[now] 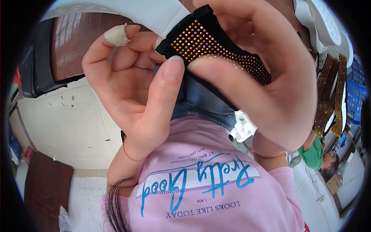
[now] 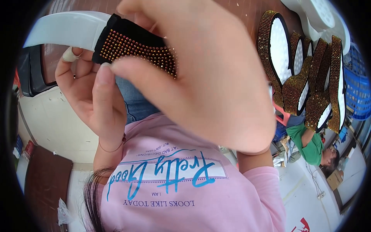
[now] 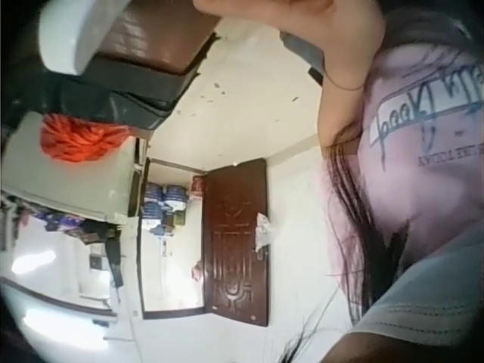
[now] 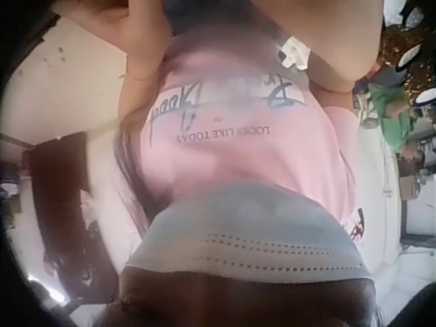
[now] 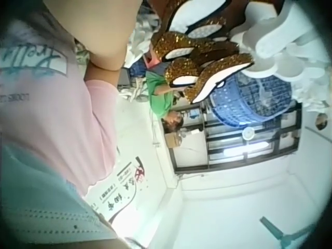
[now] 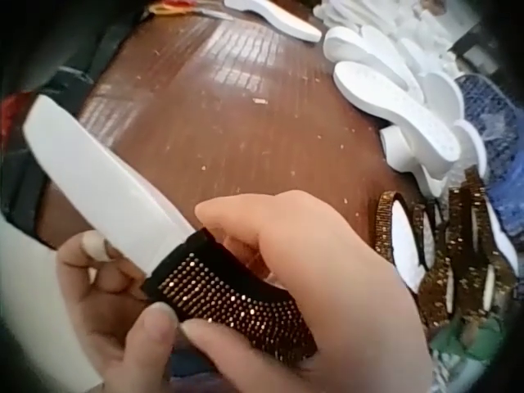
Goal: The person is manually assembling shoe components, specifically attaching decorative rhinestone-covered upper strips to white shoe soles.
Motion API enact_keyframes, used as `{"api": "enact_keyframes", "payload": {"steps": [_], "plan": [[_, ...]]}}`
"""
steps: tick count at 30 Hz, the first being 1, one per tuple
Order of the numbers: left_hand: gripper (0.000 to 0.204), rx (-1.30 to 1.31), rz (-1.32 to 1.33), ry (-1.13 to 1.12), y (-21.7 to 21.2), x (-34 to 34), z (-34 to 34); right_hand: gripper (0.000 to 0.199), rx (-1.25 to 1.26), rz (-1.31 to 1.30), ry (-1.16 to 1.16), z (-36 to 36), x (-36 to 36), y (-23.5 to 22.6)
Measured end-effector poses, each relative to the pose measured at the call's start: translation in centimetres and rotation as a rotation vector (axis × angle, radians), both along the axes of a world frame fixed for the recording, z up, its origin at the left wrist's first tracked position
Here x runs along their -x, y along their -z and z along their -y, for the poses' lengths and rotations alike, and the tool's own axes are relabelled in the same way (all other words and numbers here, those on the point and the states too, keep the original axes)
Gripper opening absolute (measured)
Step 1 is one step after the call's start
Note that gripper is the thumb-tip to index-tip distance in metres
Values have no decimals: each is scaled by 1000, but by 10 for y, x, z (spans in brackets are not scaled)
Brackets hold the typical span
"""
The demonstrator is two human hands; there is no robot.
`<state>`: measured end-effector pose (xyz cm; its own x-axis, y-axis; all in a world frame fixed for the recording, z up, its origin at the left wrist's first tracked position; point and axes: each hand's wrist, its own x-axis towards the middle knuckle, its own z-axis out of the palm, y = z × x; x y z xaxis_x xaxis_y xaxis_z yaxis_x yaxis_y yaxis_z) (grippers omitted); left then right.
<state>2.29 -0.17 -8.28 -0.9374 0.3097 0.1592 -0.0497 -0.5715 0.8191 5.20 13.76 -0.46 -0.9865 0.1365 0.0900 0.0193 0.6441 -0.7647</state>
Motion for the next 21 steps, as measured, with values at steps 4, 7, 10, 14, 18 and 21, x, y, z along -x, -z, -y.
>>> {"api": "enact_keyframes", "payload": {"steps": [4,7,10,14,18,21], "plan": [[50,92,-14,-13,2,-2,4,25,230,162,84,-6,3,-4],[50,108,-14,1,-2,-3,4,13,397,276,151,-11,6,-9],[50,126,-14,17,-8,-4,6,6,508,350,199,-14,8,-10],[50,123,53,39,-18,-5,8,6,473,293,147,-15,6,-7],[50,113,21,47,-22,-8,9,6,355,156,90,-12,3,4],[50,110,42,36,-23,-10,3,6,358,132,94,-14,2,3]]}}
